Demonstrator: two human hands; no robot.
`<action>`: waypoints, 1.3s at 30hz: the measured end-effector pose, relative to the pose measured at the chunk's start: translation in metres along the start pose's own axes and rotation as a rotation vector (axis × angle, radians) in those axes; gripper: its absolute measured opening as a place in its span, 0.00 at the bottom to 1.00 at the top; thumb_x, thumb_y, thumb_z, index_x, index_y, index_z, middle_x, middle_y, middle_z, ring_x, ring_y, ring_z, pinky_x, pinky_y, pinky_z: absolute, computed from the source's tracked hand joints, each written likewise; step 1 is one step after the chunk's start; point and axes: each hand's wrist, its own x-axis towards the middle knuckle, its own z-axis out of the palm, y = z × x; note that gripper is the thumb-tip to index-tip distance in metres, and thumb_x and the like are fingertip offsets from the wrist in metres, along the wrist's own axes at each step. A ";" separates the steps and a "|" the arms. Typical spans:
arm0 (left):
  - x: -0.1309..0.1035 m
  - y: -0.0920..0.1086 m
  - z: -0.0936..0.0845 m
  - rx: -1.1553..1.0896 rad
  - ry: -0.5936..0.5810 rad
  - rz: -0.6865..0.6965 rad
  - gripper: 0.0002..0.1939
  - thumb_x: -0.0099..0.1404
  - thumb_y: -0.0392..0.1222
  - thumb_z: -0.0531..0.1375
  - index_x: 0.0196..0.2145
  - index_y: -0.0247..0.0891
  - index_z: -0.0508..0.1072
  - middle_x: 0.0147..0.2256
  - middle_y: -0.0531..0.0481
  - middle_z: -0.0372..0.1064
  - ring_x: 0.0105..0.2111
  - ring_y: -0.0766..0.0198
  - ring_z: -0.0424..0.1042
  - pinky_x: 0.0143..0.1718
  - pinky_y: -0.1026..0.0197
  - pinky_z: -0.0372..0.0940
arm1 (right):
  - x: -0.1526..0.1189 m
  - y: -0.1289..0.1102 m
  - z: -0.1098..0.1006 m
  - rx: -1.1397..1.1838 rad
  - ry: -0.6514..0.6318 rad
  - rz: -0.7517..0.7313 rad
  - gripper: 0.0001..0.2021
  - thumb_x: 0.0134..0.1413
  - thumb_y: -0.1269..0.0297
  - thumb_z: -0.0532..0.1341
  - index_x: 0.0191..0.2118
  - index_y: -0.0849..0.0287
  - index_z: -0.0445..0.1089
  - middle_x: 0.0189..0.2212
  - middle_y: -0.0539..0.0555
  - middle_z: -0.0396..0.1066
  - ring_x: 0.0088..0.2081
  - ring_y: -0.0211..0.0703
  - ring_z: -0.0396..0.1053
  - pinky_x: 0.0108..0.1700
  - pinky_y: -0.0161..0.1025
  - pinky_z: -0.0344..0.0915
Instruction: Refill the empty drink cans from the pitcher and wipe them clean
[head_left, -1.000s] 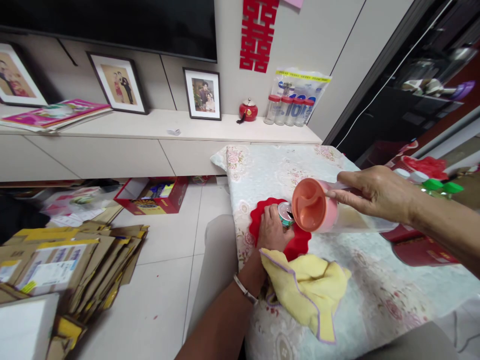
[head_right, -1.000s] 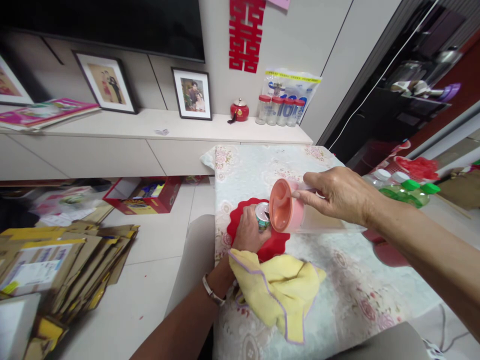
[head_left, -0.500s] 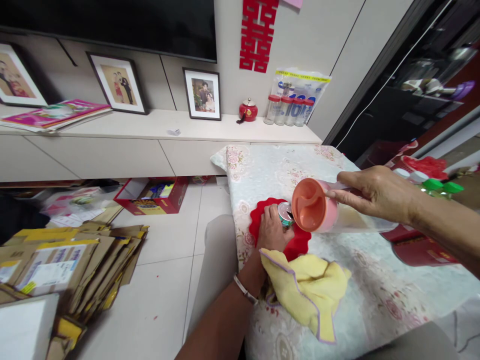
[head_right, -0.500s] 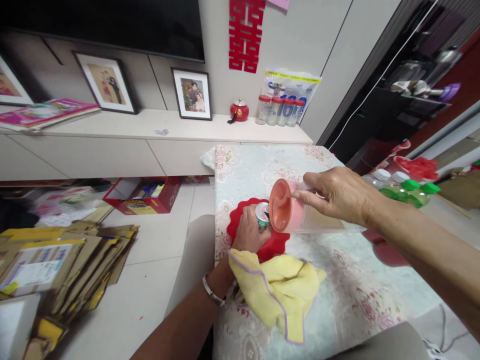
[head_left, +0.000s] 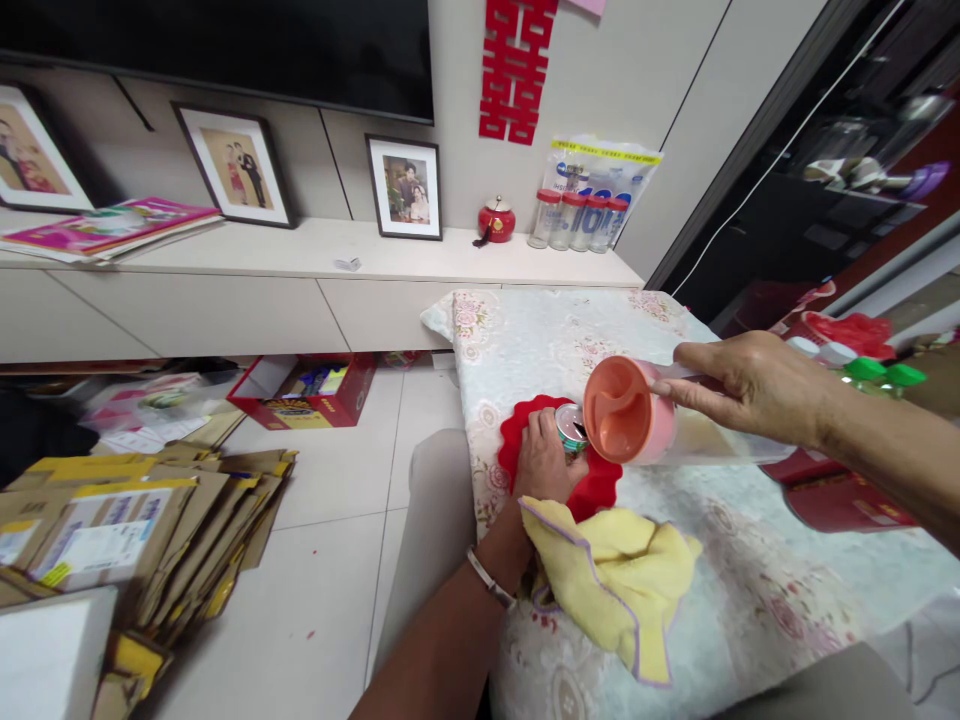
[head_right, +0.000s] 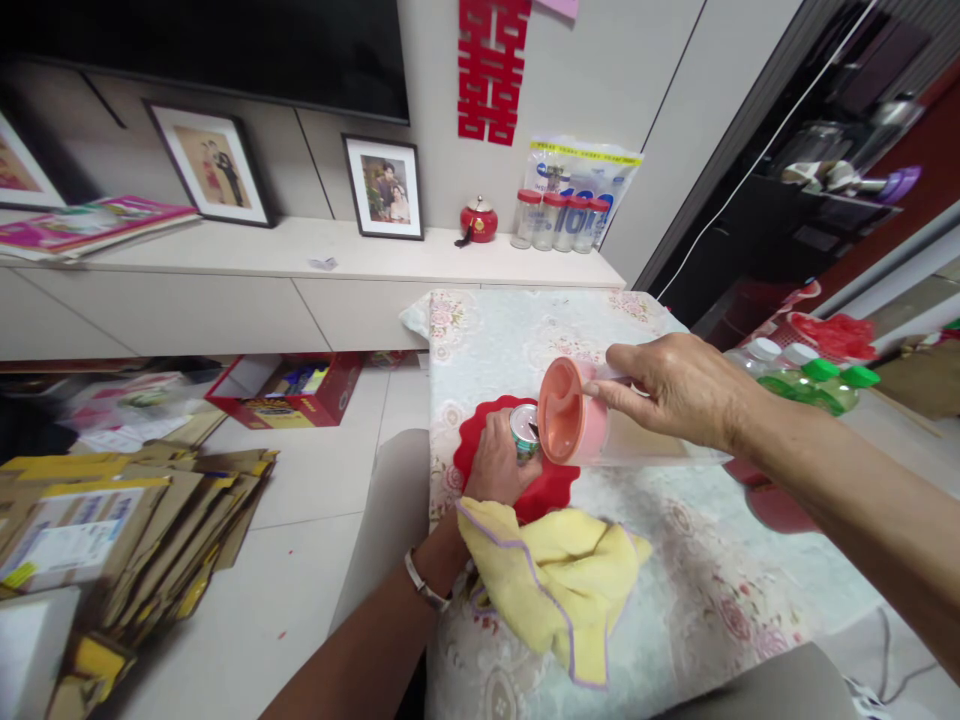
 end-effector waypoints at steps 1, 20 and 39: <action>0.000 0.000 0.000 -0.005 0.003 0.001 0.30 0.58 0.37 0.65 0.57 0.38 0.61 0.52 0.38 0.67 0.57 0.44 0.69 0.61 0.43 0.68 | 0.000 0.000 0.000 -0.004 0.000 0.004 0.31 0.64 0.30 0.43 0.26 0.53 0.56 0.17 0.51 0.57 0.20 0.41 0.56 0.29 0.42 0.46; 0.000 -0.003 0.005 -0.027 0.020 0.002 0.31 0.56 0.35 0.65 0.56 0.43 0.61 0.52 0.41 0.67 0.57 0.46 0.69 0.61 0.43 0.67 | 0.001 -0.002 -0.001 -0.017 0.016 -0.013 0.31 0.65 0.31 0.44 0.26 0.53 0.56 0.16 0.50 0.57 0.20 0.40 0.55 0.28 0.41 0.47; 0.000 -0.002 0.004 -0.021 0.009 0.006 0.30 0.58 0.35 0.65 0.56 0.37 0.61 0.53 0.37 0.66 0.58 0.46 0.68 0.62 0.45 0.66 | 0.002 0.000 0.000 0.000 0.024 -0.003 0.33 0.63 0.28 0.44 0.25 0.53 0.59 0.15 0.49 0.55 0.19 0.39 0.53 0.28 0.40 0.45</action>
